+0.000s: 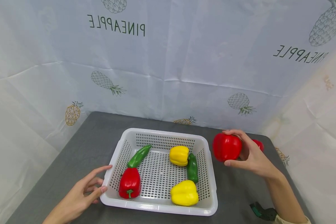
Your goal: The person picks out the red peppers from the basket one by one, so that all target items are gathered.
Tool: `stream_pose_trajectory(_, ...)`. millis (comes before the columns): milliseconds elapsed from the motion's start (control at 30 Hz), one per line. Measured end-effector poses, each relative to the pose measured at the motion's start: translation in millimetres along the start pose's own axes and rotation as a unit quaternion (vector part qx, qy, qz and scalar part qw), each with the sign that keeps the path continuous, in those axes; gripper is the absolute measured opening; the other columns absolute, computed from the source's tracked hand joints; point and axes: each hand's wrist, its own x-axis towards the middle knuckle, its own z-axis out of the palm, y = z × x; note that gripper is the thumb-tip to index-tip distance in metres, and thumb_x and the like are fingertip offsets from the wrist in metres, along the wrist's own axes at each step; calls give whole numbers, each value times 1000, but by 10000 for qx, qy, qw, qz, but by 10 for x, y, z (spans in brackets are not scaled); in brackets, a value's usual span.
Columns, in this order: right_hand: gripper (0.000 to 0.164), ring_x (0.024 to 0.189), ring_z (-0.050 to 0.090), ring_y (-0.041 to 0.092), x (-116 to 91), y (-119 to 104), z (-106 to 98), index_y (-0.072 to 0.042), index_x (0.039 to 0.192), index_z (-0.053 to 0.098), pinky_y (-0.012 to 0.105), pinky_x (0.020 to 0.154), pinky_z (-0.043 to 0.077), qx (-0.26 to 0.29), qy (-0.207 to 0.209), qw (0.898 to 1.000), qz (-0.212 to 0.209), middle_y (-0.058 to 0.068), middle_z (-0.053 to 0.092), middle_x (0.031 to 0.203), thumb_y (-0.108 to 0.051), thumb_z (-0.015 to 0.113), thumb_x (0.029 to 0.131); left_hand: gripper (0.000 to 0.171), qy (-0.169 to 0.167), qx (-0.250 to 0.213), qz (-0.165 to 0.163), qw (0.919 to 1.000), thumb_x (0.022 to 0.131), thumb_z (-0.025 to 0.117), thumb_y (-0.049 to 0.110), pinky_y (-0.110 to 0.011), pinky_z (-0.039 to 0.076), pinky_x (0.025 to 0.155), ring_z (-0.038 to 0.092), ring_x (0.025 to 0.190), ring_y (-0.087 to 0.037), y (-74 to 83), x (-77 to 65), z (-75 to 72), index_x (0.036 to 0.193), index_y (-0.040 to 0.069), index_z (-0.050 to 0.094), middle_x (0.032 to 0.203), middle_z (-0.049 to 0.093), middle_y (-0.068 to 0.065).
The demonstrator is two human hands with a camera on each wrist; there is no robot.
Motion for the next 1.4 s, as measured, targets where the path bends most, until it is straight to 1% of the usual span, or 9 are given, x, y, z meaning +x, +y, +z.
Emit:
stream_pose_trajectory(200, 92, 123, 66, 14, -115, 53, -41, -4, 158, 42, 34, 84, 68, -200, 10, 9996, 199, 0, 53, 151, 10, 85, 77, 77, -15, -59, -104, 9999, 104, 72, 28, -32, 63, 73, 70, 89, -14, 2, 7, -1, 169, 17, 32, 109, 69, -11)
stream_pose_trajectory(367, 92, 122, 67, 13, -221, 126, -77, -6, 160, 41, 33, 85, 67, -346, 11, 9984, 439, 2, 51, 153, 10, 84, 80, 76, -53, -43, 109, 9999, 105, 71, 27, -32, 62, 72, 70, 87, -11, -32, 4, -8, 169, 15, 32, 107, 70, -11)
stream_pose_trajectory(567, 93, 122, 65, 7, -346, 272, -89, -8, 161, 40, 33, 85, 67, -529, -60, 9956, 772, -7, 48, 151, 1, 88, 81, 76, -117, -93, 333, 9993, 105, 71, 24, -32, 62, 71, 69, 87, -10, -44, -4, -2, 169, 12, 31, 106, 70, -13)
stream_pose_trajectory(800, 90, 123, 60, 1, -448, 406, -53, -14, 159, 42, 32, 86, 67, -583, -122, 9909, 1207, -11, 49, 146, -9, 89, 83, 77, -134, -106, 237, 9996, 105, 72, 25, -32, 62, 71, 70, 87, -11, -46, -10, -6, 169, 13, 31, 108, 70, -13)
stream_pose_trajectory(933, 88, 125, 59, 6, -477, 504, -50, -17, 157, 45, 33, 86, 66, -619, -183, 9891, 1321, -1, 52, 145, -15, 91, 82, 76, -131, -100, 243, 9996, 105, 71, 25, -32, 62, 71, 70, 88, -11, -48, -8, -4, 169, 14, 31, 109, 71, -13)
stream_pose_trajectory(1167, 88, 126, 59, 21, -527, 884, -100, -20, 157, 47, 35, 84, 67, -537, -502, 9931, 915, 8, 56, 146, -15, 91, 82, 75, -120, -62, 332, 9994, 106, 71, 25, -33, 62, 71, 70, 87, -10, -41, -16, -2, 169, 15, 31, 109, 71, -14)
stream_pose_trajectory(1267, 85, 127, 60, 27, -524, 892, -60, -20, 156, 48, 31, 86, 66, -595, -505, 9907, 1117, 10, 57, 146, -18, 91, 83, 75, -132, -62, 333, 9993, 105, 71, 25, -32, 62, 71, 70, 87, -10, -43, -16, -5, 169, 14, 31, 109, 71, -14)
stream_pose_trajectory(1300, 83, 127, 60, 29, -516, 808, -22, -21, 153, 50, 31, 88, 65, -730, -431, 9867, 1385, 11, 58, 144, -24, 93, 82, 76, -132, -61, 329, 9994, 105, 71, 25, -32, 62, 71, 70, 86, -10, -43, -16, -5, 169, 14, 31, 109, 71, -14)
stream_pose_trajectory(1400, 83, 128, 60, 32, -504, 759, 28, -18, 152, 50, 28, 90, 64, -812, -415, 9829, 1598, 13, 58, 144, -24, 93, 81, 76, -136, -64, 319, 9994, 105, 71, 25, -32, 62, 71, 70, 87, -10, -41, -16, -7, 169, 14, 31, 109, 71, -14)
